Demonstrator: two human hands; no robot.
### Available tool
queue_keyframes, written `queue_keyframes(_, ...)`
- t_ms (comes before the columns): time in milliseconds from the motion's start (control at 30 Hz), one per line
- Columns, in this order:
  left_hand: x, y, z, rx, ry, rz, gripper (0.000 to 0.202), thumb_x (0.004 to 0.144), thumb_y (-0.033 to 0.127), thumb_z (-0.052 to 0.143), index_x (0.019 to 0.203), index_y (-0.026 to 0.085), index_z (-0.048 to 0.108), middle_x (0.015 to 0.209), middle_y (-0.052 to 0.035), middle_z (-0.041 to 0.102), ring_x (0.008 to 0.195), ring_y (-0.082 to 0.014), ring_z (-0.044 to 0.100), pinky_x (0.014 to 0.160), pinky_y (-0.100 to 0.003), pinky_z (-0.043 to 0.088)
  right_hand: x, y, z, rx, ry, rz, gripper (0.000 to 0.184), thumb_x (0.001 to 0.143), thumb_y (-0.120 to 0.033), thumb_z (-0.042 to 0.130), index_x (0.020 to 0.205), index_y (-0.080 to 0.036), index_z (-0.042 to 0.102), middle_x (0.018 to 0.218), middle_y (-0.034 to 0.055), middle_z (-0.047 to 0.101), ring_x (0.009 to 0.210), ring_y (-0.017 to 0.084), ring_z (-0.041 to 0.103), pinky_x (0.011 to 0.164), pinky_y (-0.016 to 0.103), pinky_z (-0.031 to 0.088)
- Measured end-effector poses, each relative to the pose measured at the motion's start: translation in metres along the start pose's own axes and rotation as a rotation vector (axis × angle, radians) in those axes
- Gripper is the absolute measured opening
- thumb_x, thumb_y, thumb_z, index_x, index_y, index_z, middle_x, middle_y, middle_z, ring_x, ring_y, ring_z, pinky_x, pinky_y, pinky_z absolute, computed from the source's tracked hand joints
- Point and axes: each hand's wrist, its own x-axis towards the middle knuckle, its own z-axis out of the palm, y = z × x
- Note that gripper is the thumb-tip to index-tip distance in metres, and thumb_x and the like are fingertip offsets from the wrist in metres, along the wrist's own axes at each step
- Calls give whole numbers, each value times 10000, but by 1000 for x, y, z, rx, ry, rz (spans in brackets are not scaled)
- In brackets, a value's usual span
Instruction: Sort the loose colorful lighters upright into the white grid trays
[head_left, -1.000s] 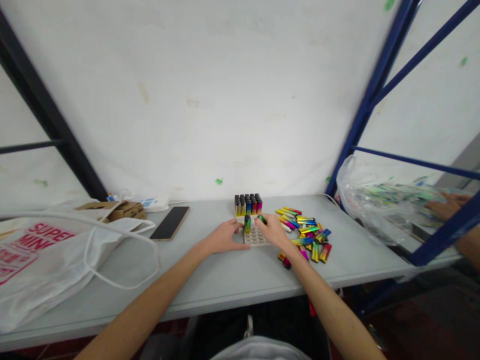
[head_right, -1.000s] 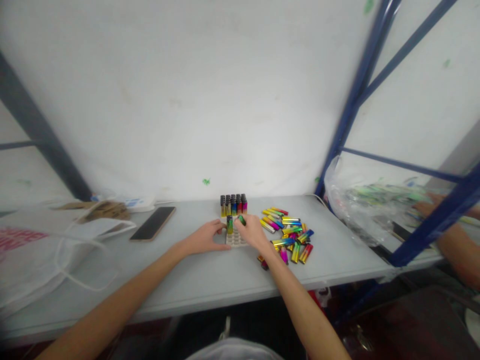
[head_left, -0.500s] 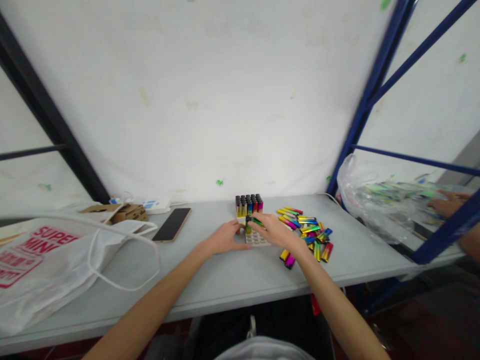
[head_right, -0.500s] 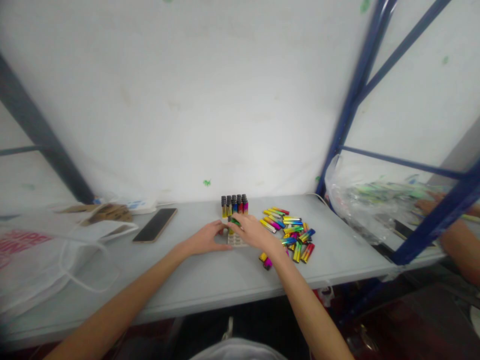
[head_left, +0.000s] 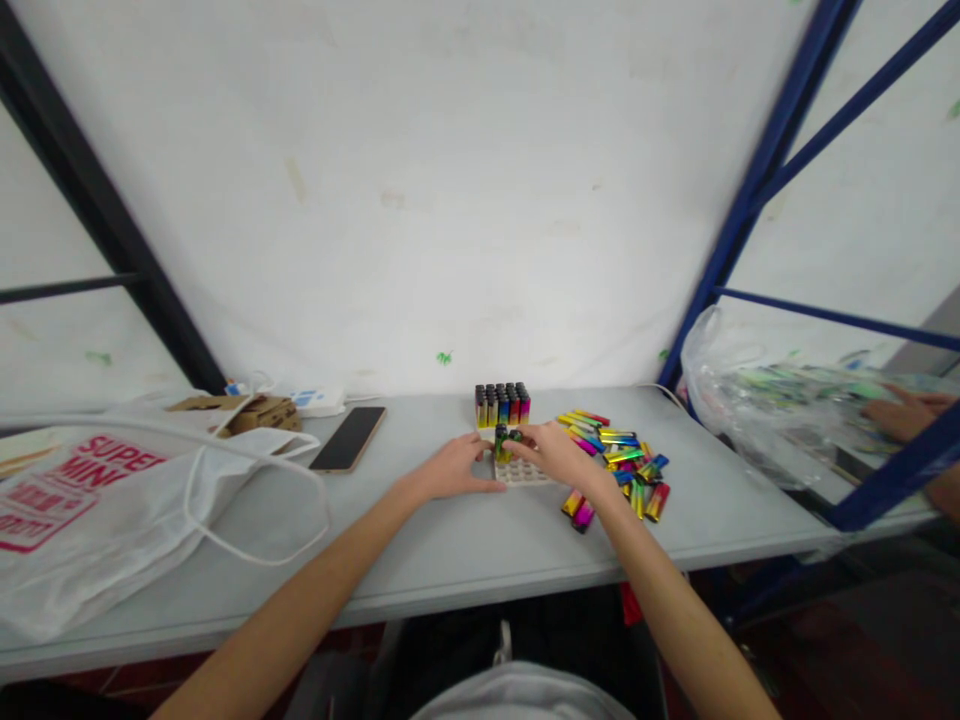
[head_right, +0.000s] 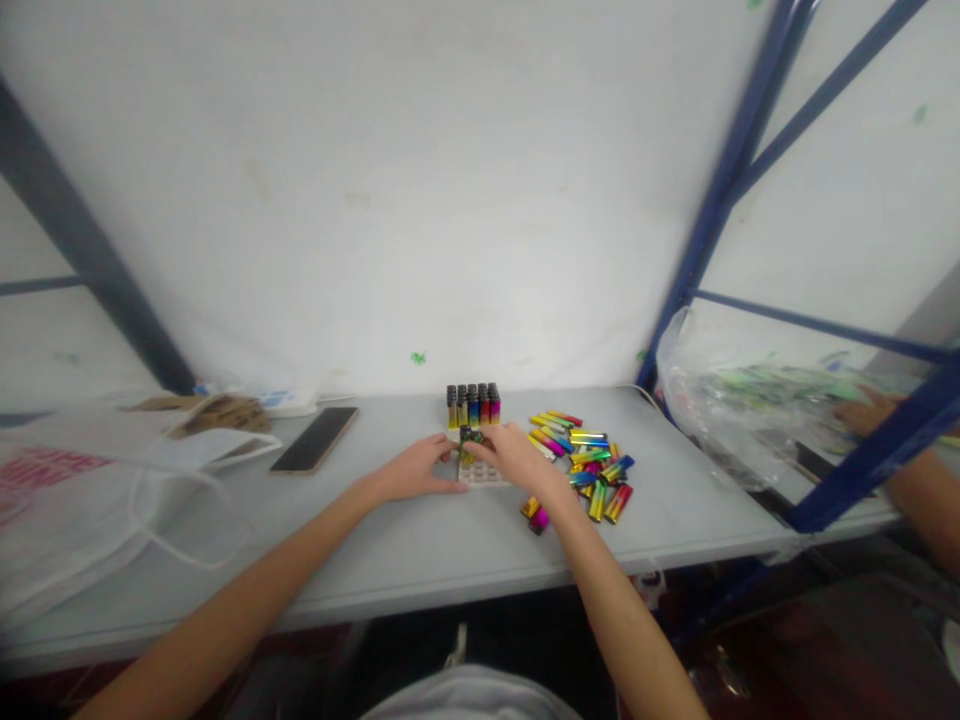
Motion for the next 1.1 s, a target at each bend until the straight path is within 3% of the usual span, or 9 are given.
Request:
queue_keyframes(367,0,2,-1,3,-1,3,572,789,648,767,1114,181,702,994,-74,669,894,-264,637,810,-339,502,4,-1,13,-42,-56,-40,261,1061,-354,558,1019,-128,682,857,88,743,761,190,666,706,264,421)
queue_keyframes(633,0,2,-1,-22,2,4,553,793,645,765,1093,184,711,989,-80,665,892,-278,641,819,-358,507,4,-2,15,-155,-101,-24,299,1070,-410,523,1098,-143,655,1042,145,744,981,247,703,818,296,461)
queue_keyframes(833,0,0,1,-35,8,24,481,821,601,766,1073,196,701,1010,-70,671,924,-268,636,851,-354,508,4,-12,31,-259,-88,138,440,1089,-486,422,1295,-125,567,1080,178,740,1020,290,721,809,325,493)
queue_keyframes(1000,1,0,1,-20,-7,9,494,825,593,768,1088,182,698,986,-72,657,900,-263,629,820,-349,503,1,-21,27,-371,-105,179,507,1079,-526,395,1358,-129,543,1136,216,725,1059,317,721,846,355,516)
queue_keyframes(1100,1,0,1,-21,10,20,475,823,616,763,1006,184,693,941,-58,646,872,-251,618,803,-341,495,0,-28,28,-399,-111,230,551,1078,-551,334,1378,-128,521,1106,222,730,1023,329,735,830,373,530)
